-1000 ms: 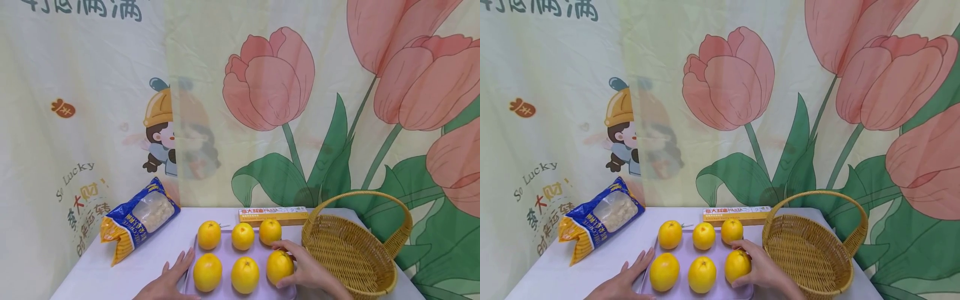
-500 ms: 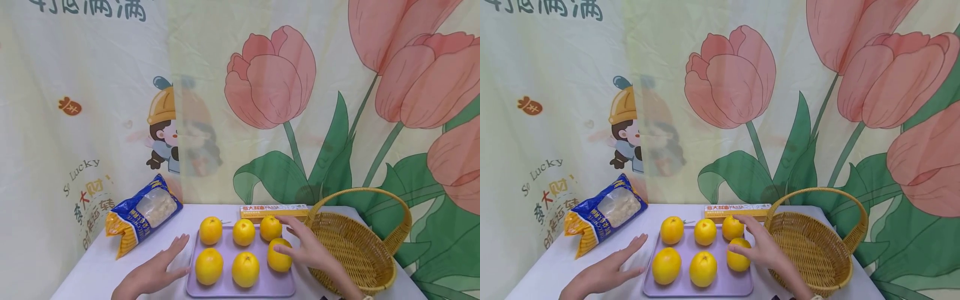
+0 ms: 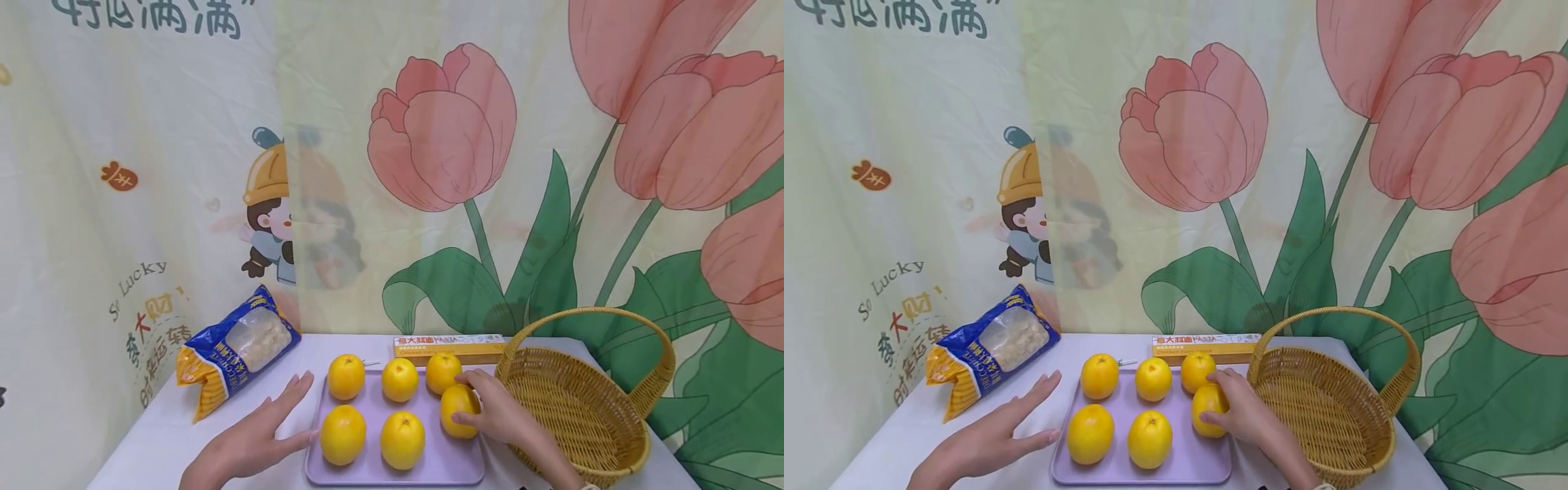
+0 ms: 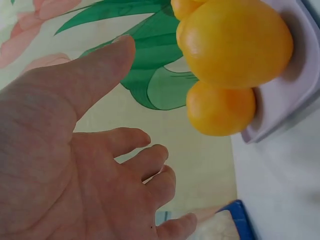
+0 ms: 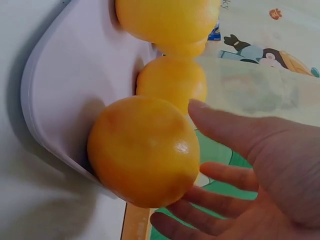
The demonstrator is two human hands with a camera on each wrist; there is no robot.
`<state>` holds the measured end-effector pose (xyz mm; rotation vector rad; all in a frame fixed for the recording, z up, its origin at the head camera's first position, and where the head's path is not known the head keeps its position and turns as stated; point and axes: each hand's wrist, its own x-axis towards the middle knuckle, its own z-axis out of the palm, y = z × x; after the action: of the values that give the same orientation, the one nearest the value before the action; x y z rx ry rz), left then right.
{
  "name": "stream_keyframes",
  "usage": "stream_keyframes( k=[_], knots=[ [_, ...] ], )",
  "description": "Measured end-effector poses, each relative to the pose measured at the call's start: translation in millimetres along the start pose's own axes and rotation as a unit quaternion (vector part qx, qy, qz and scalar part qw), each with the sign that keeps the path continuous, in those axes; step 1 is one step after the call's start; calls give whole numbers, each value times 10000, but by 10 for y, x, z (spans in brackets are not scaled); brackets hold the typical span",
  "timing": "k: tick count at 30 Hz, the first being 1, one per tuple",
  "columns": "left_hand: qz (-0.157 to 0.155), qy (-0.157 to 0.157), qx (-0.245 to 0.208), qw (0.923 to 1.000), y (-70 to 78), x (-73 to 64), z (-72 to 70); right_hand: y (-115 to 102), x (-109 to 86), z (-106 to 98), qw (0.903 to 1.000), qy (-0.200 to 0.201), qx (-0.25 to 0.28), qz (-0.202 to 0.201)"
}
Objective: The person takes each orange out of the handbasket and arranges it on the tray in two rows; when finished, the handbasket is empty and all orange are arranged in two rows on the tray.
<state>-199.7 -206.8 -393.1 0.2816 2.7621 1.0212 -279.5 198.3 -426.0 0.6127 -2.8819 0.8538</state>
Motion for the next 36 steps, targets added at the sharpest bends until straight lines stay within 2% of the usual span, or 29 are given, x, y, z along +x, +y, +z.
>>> stream_keyframes(
  k=[5, 11, 16, 21, 25, 30, 36],
  knots=[
    [-189, -104, -69, 9997, -116, 81, 56, 0, 9, 46, 9990, 111, 34, 440],
    [-455, -306, -218, 9983, -287, 187, 259, -12, 0, 124, 9954, 61, 73, 948],
    [-407, -345, -234, 9983, -362, 216, 400, -13, -27, 140, 9942, 157, 286, 1022],
    [-449, -394, -315, 9977, -403, 267, 475, -5, -58, 128, 9956, 125, 511, 781],
    [-582, -411, -357, 9968, -423, 296, 512, 4, -106, 148, 9969, 110, 675, 396],
    [-529, -409, -370, 9971, -435, 291, 534, 31, -193, 207, 9959, 251, 864, -41],
    [-760, -407, -260, 9959, -443, 273, 562, 70, -267, 250, 9965, 241, 799, 32]
  ],
)
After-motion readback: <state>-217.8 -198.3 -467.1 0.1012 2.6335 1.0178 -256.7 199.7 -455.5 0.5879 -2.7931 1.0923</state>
